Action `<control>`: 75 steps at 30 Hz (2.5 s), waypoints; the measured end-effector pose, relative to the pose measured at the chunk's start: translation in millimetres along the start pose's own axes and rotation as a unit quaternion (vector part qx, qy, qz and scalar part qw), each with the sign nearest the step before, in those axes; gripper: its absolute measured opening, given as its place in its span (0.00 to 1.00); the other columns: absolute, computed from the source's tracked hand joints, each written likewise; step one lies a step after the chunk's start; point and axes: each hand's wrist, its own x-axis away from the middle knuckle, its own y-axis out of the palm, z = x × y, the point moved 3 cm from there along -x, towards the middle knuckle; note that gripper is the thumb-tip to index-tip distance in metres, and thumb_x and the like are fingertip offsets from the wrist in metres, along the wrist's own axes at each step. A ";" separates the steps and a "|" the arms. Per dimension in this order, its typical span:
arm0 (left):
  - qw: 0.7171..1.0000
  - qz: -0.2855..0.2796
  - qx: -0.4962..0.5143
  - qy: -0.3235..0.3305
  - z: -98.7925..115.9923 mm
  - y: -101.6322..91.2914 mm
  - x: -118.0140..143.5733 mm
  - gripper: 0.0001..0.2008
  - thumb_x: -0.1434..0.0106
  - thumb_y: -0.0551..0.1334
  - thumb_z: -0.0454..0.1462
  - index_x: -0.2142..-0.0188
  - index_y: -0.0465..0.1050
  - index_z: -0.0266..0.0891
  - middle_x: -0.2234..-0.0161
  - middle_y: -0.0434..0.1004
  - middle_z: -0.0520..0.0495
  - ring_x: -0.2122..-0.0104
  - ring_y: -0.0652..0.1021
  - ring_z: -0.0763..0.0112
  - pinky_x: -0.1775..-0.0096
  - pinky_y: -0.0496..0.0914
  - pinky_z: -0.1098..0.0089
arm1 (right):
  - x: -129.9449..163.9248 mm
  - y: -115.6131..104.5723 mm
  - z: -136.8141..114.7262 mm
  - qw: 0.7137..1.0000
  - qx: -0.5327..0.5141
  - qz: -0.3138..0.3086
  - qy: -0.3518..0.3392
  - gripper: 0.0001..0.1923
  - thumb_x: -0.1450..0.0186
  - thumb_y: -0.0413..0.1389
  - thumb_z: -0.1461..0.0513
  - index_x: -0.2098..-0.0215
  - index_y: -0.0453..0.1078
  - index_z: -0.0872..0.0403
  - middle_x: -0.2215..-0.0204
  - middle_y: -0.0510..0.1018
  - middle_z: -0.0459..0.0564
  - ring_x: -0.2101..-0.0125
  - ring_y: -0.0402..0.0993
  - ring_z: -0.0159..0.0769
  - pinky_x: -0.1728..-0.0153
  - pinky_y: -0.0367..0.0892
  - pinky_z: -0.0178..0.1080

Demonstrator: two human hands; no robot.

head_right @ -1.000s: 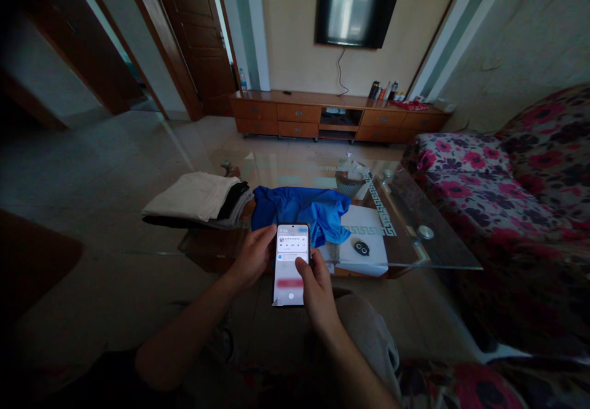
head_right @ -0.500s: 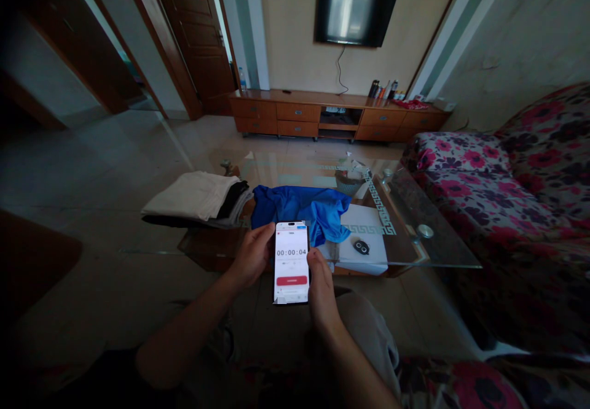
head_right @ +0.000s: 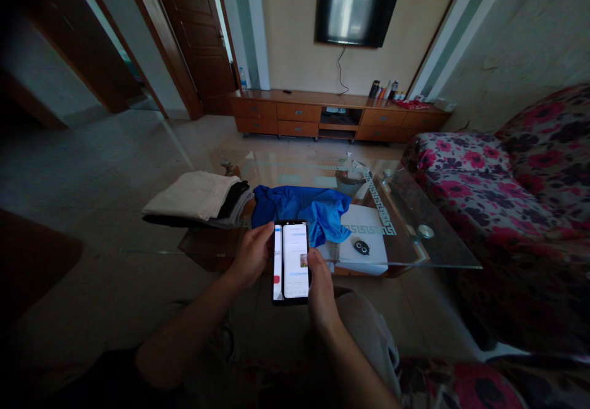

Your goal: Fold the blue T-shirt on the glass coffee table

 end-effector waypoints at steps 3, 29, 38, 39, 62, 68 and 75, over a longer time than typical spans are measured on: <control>1.000 0.008 -0.005 -0.002 0.0 -0.6 -0.3 0.19 0.39 0.67 0.52 0.67 0.77 0.36 0.68 0.83 0.45 0.68 0.81 0.62 0.65 0.72 0.67 | 0.8 0.6 2.8 1.000 -0.024 -0.006 0.016 0.24 0.31 0.54 0.44 0.49 0.75 0.52 0.60 0.82 0.47 0.63 0.77 0.42 0.65 0.68 0.39; 0.998 0.051 -0.036 0.021 2.7 -9.3 -0.7 0.22 0.38 0.65 0.55 0.68 0.76 0.37 0.73 0.78 0.49 0.74 0.76 0.69 0.70 0.67 0.70 | 25.2 10.7 -13.9 0.979 -0.005 -0.198 0.039 0.50 0.47 0.64 0.70 0.31 0.52 0.44 0.37 0.69 0.51 0.39 0.68 0.45 0.40 0.65 0.51; 0.998 0.048 -0.032 0.025 3.1 -8.8 -0.6 0.22 0.39 0.66 0.55 0.68 0.76 0.37 0.75 0.77 0.50 0.74 0.76 0.69 0.70 0.68 0.70 | 23.2 15.1 -11.5 0.985 -0.028 -0.166 0.047 0.40 0.44 0.62 0.67 0.35 0.59 0.44 0.42 0.75 0.49 0.43 0.72 0.45 0.42 0.68 0.52; 0.998 0.049 -0.033 0.024 2.7 -9.0 -0.6 0.22 0.39 0.66 0.55 0.69 0.76 0.37 0.75 0.77 0.49 0.74 0.76 0.69 0.70 0.68 0.70 | 23.2 15.1 -11.8 0.984 -0.031 -0.166 0.047 0.39 0.44 0.62 0.67 0.36 0.59 0.44 0.42 0.74 0.49 0.43 0.72 0.45 0.42 0.68 0.52; 0.999 0.028 -0.014 0.041 0.5 -5.9 -2.9 0.20 0.37 0.66 0.51 0.66 0.79 0.35 0.70 0.81 0.46 0.70 0.79 0.66 0.65 0.72 0.69 | 19.8 6.2 -1.1 0.988 -0.037 -0.142 0.049 0.42 0.45 0.63 0.69 0.35 0.57 0.44 0.42 0.75 0.48 0.49 0.75 0.42 0.48 0.71 0.44; 0.998 0.035 -0.021 0.040 1.1 -7.0 -2.0 0.20 0.37 0.66 0.52 0.65 0.79 0.35 0.69 0.82 0.46 0.69 0.79 0.66 0.64 0.72 0.68 | 21.0 7.3 -4.9 0.986 -0.014 -0.163 0.040 0.42 0.42 0.63 0.66 0.33 0.54 0.43 0.40 0.72 0.48 0.48 0.75 0.43 0.46 0.70 0.46; 0.994 0.056 -0.084 0.048 -0.1 -9.3 -2.1 0.23 0.37 0.65 0.55 0.65 0.78 0.35 0.70 0.80 0.45 0.70 0.79 0.65 0.69 0.72 0.70 | 15.6 6.8 -15.9 0.971 0.208 -0.088 -0.080 0.48 0.44 0.69 0.55 0.32 0.51 0.51 0.40 0.71 0.58 0.45 0.72 0.49 0.46 0.70 0.50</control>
